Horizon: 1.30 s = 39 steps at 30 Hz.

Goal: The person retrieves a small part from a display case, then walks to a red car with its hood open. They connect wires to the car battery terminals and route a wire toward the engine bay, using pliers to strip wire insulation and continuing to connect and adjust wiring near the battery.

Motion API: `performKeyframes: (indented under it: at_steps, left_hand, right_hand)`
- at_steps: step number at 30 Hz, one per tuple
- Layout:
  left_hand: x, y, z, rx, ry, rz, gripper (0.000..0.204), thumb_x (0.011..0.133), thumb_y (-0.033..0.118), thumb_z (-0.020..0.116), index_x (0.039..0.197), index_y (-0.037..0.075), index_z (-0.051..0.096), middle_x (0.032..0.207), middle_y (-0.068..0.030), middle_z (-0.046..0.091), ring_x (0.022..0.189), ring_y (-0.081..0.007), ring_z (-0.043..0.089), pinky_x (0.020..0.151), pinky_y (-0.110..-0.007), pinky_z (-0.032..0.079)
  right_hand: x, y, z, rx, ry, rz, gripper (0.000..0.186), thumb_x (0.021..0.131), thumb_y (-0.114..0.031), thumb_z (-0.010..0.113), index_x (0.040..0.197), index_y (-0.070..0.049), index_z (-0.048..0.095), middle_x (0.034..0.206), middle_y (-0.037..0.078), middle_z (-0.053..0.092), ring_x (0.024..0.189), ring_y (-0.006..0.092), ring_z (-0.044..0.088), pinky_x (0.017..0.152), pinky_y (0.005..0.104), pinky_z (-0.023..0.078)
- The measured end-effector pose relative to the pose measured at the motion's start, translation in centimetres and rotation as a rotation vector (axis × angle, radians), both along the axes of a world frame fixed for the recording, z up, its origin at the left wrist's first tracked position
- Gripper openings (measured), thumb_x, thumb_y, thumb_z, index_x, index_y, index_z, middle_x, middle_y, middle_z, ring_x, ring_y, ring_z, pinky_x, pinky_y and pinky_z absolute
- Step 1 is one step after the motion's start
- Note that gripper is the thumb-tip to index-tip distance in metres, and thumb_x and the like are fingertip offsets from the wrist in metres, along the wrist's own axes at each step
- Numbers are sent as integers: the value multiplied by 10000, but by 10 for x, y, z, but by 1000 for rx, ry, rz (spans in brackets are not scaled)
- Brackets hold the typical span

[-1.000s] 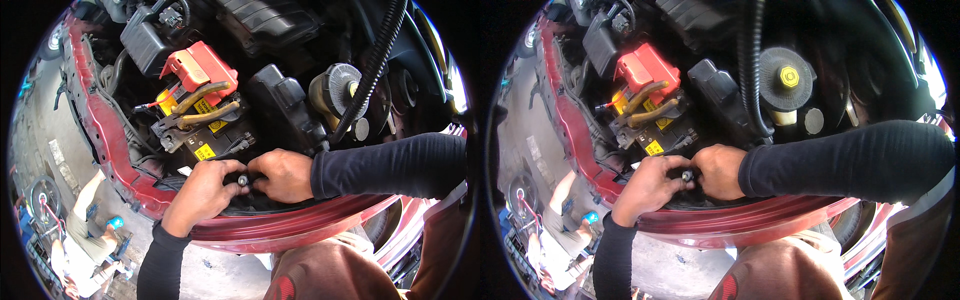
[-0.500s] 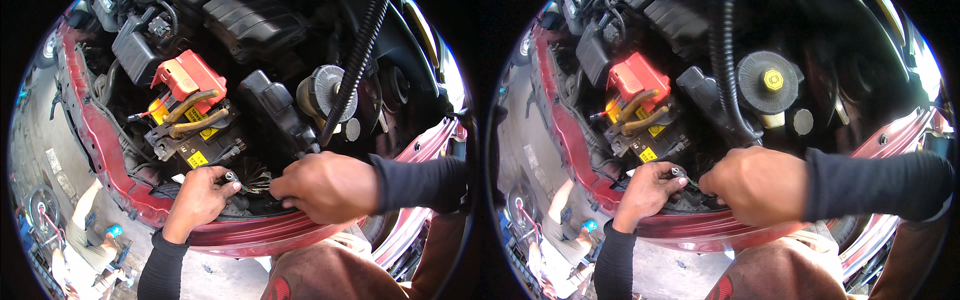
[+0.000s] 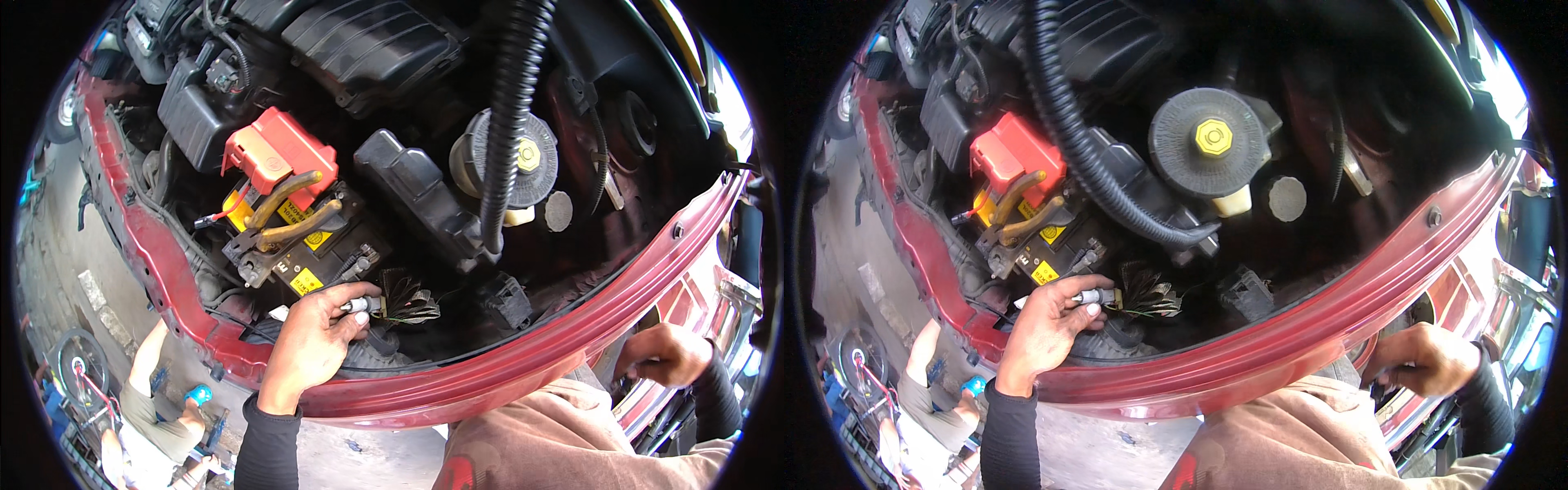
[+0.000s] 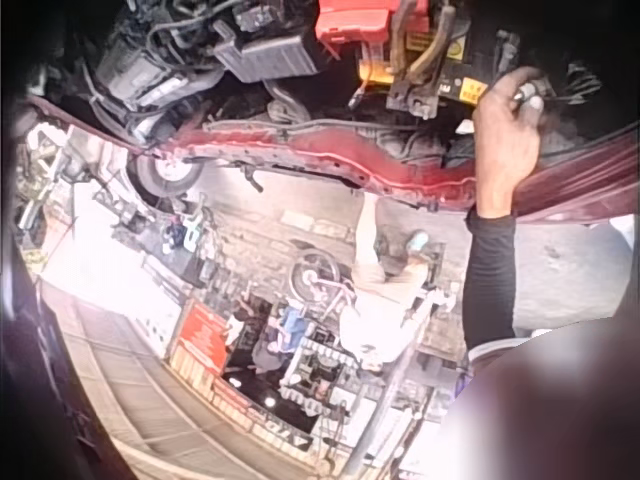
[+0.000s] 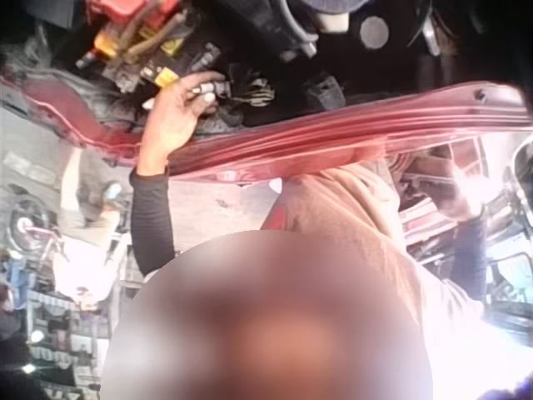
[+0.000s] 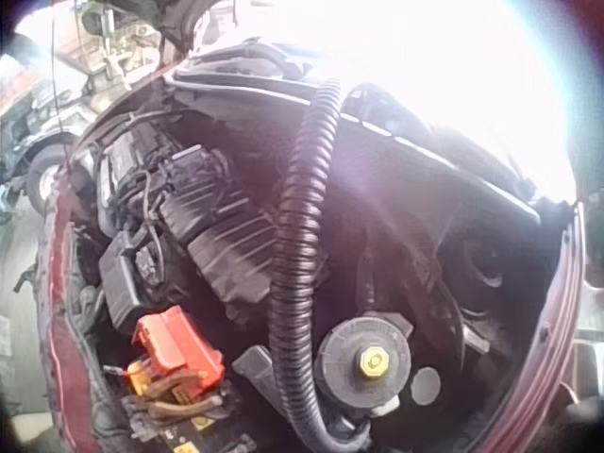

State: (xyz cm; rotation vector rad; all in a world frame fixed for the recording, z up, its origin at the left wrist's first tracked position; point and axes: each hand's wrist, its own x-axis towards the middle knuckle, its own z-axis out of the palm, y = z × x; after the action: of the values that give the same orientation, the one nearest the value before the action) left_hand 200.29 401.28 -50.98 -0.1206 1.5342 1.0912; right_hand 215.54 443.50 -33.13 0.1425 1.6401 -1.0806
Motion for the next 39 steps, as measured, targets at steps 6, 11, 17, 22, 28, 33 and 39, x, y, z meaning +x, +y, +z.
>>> performKeyframes:
  at_steps: [6,11,17,22,28,33,39]
  left_hand:
    - [0,1,1,96,-26,45,315,944,-113,651,1248,-36,676,1110,-74,717,966,-120,694,914,-271,579]
    - [-2,-4,3,105,-88,62,335,861,-152,732,1178,-51,688,1072,-58,724,961,-110,683,906,-254,569]
    - [-5,-8,7,34,-2,-73,313,834,-159,751,1122,-41,729,988,-39,719,903,-84,676,802,-231,575]
    - [-10,-11,7,-14,-79,-116,249,822,-145,760,1048,-40,754,982,-49,728,908,-104,686,793,-247,586]
    - [-16,-15,8,102,185,-281,278,790,-98,808,1052,-14,769,1030,-79,733,935,-147,699,790,-293,595]
    - [-14,-11,16,8,132,-190,381,765,-139,788,1116,5,763,998,-71,740,901,-127,682,783,-294,571]
    - [-18,-14,18,1,205,-241,525,731,-154,759,1225,19,724,973,-65,749,888,-120,672,794,-294,541]
  right_hand:
    - [155,68,-50,677,-242,285,270,902,-242,701,1070,-59,807,877,231,737,790,354,742,753,451,600]
    - [230,82,-97,995,-240,334,338,888,-322,752,822,9,766,787,261,707,781,416,735,747,473,591]
    - [280,92,-112,1142,-239,238,386,781,-137,699,1159,-64,717,958,287,738,931,448,733,862,495,589]
    - [242,80,-92,970,19,706,390,762,-144,734,1143,-63,744,1002,246,757,974,387,737,913,451,591]
    - [10,4,-18,-7,-257,216,254,947,-162,729,1148,-11,767,1012,212,770,924,348,767,833,432,621]
    - [-119,-107,-25,-566,275,-16,190,956,-70,668,1099,47,714,994,197,717,908,342,736,771,390,604]
    - [-148,-220,-132,-58,304,534,279,859,-91,644,1101,44,672,1068,263,702,1016,426,707,876,474,581]
